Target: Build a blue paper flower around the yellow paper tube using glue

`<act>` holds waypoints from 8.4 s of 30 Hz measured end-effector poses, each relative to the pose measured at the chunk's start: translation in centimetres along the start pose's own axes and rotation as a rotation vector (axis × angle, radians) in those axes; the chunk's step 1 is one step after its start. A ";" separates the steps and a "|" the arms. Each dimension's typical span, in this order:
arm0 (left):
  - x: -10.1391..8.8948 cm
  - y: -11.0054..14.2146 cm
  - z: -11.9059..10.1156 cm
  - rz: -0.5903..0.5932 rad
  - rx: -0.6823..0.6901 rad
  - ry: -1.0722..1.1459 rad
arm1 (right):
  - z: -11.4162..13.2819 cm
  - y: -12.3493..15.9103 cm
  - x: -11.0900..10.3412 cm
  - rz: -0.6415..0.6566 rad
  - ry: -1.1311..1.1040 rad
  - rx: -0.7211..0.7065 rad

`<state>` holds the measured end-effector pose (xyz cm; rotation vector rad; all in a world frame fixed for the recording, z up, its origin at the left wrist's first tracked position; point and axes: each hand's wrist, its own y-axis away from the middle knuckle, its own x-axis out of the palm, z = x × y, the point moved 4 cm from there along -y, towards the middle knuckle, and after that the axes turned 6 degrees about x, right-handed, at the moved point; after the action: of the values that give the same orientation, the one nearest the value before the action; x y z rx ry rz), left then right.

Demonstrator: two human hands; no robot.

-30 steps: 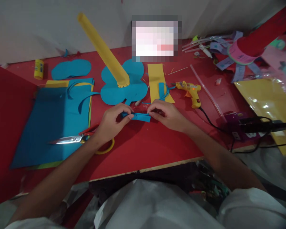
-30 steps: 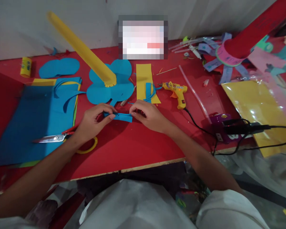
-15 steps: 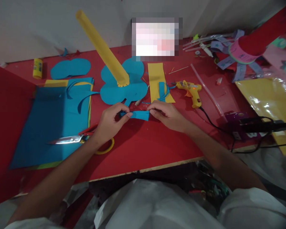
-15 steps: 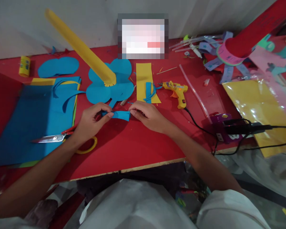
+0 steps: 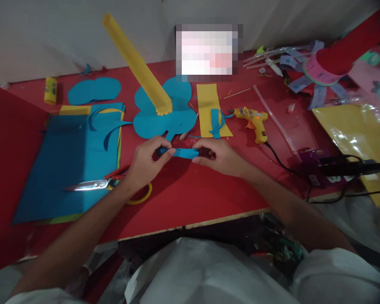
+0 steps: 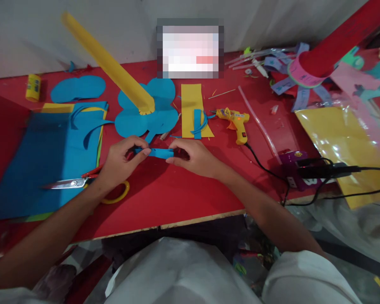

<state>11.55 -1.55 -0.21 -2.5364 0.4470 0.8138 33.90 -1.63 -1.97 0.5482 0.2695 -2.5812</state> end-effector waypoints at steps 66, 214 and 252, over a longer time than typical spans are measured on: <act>0.2 0.2 0.1 0.009 -0.009 -0.013 | 0.3 0.1 -1.3 -0.198 0.156 0.010; 0.6 0.5 -1.3 0.130 0.087 -0.133 | 0.8 0.0 -0.6 -0.191 0.234 -0.176; 0.5 0.4 -1.3 0.149 0.115 -0.096 | 0.9 0.3 0.0 -0.131 0.236 -0.309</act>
<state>12.39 -2.60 0.27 -2.3686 0.6385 0.9323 33.69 -2.13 -1.17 0.7388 0.7932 -2.5270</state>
